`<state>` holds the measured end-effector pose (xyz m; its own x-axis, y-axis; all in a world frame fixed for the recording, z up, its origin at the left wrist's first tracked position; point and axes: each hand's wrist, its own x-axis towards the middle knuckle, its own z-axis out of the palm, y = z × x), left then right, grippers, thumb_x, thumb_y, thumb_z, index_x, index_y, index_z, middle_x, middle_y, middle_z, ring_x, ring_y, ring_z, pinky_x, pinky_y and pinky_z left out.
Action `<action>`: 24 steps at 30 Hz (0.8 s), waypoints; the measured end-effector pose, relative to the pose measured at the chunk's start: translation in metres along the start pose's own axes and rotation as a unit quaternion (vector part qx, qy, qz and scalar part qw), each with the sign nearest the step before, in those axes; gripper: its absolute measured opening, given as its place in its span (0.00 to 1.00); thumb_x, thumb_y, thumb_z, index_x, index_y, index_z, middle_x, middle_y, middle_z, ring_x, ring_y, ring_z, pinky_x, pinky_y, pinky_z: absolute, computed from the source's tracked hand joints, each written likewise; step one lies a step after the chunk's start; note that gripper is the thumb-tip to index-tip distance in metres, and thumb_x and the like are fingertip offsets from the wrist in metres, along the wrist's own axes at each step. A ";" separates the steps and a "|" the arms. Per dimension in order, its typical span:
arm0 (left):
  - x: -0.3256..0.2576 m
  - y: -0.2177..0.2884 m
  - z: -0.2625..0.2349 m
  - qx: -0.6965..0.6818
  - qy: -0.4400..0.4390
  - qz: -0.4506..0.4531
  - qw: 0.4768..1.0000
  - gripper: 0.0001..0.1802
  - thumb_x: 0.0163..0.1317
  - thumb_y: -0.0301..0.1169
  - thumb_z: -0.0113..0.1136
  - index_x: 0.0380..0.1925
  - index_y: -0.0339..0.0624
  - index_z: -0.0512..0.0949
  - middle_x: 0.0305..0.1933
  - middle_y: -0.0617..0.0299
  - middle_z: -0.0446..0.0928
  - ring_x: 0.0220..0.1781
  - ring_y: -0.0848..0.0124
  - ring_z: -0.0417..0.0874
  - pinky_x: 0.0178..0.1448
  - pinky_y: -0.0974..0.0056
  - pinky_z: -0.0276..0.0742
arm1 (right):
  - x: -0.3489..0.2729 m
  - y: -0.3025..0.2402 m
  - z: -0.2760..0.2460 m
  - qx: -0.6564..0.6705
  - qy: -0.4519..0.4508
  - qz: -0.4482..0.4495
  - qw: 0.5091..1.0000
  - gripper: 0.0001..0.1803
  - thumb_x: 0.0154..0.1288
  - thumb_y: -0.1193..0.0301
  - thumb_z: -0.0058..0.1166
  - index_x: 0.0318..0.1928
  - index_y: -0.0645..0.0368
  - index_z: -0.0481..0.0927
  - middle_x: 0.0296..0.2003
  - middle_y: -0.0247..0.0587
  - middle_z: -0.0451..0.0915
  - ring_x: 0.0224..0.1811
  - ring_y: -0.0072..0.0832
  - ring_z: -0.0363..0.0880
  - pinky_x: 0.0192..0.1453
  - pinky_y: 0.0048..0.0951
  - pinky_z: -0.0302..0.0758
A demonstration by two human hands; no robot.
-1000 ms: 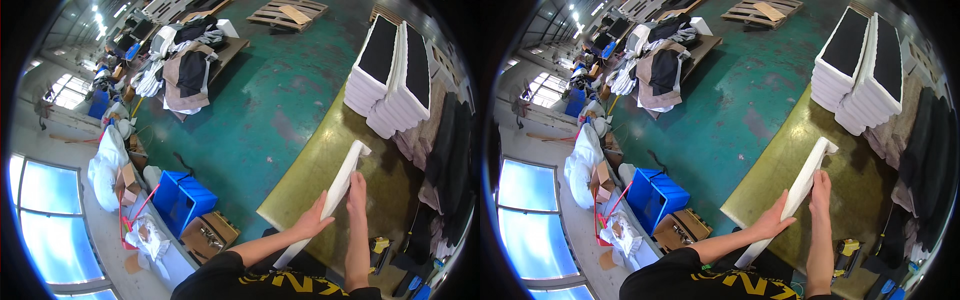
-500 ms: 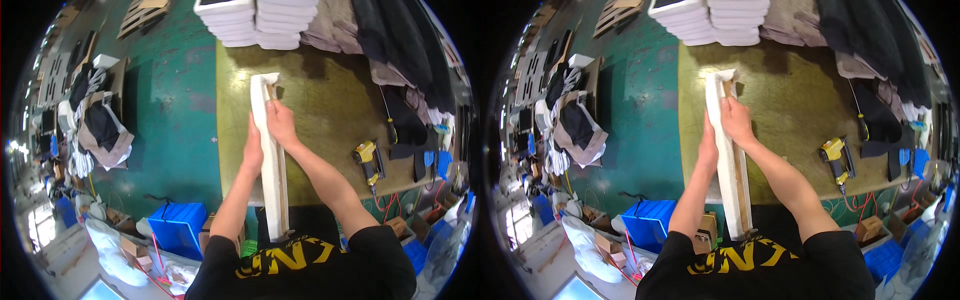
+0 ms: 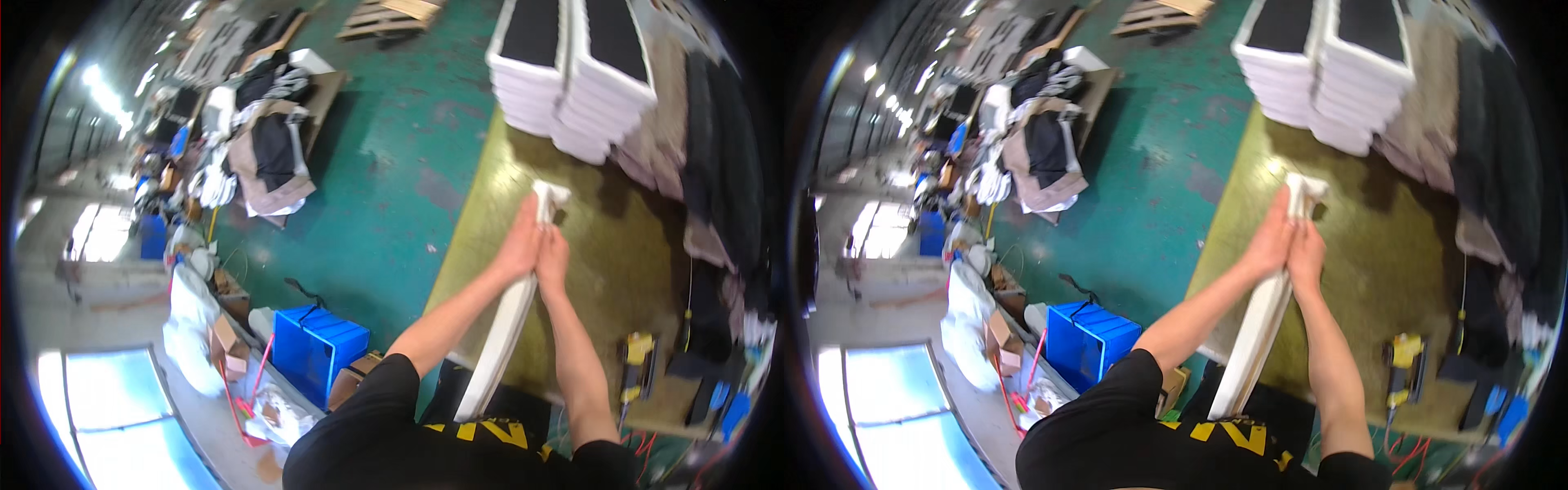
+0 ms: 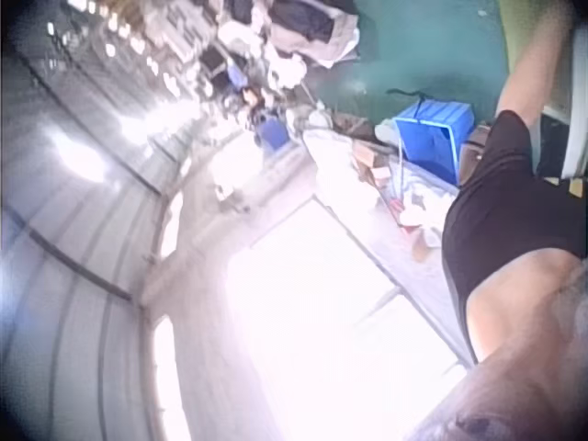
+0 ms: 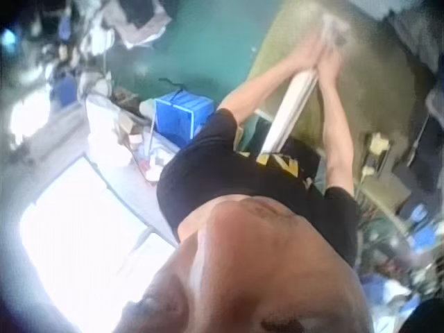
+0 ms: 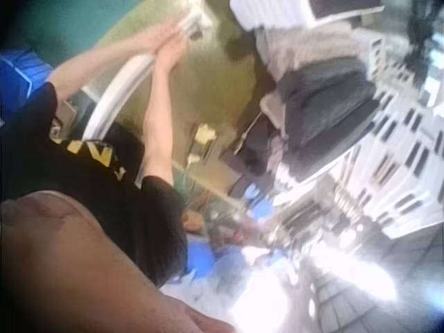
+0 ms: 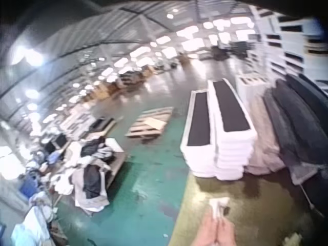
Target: Stapling fabric or protective covering onto wooden furniture components using a pneumatic staple gun.
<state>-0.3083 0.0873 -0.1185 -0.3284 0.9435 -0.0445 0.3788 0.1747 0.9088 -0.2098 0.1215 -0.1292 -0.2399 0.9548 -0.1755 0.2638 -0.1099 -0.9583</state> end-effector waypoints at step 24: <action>-0.012 0.025 -0.020 0.029 -0.081 -0.157 0.984 0.37 0.77 0.37 0.42 0.81 0.56 0.40 0.70 0.32 0.65 0.67 0.38 0.73 0.71 0.48 0.69 | 0.050 0.046 -0.032 -0.104 -0.107 -0.012 0.989 0.15 0.79 0.65 0.46 0.42 0.65 0.76 0.31 0.47 0.78 0.32 0.26 0.72 0.39 0.37 0.73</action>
<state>-0.3126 0.0741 -0.0872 -0.2963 0.8720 -0.3896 0.3309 0.4764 0.8146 -0.1796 0.1728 -0.1750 -0.4346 0.8738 -0.2180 0.4368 -0.0072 -0.8995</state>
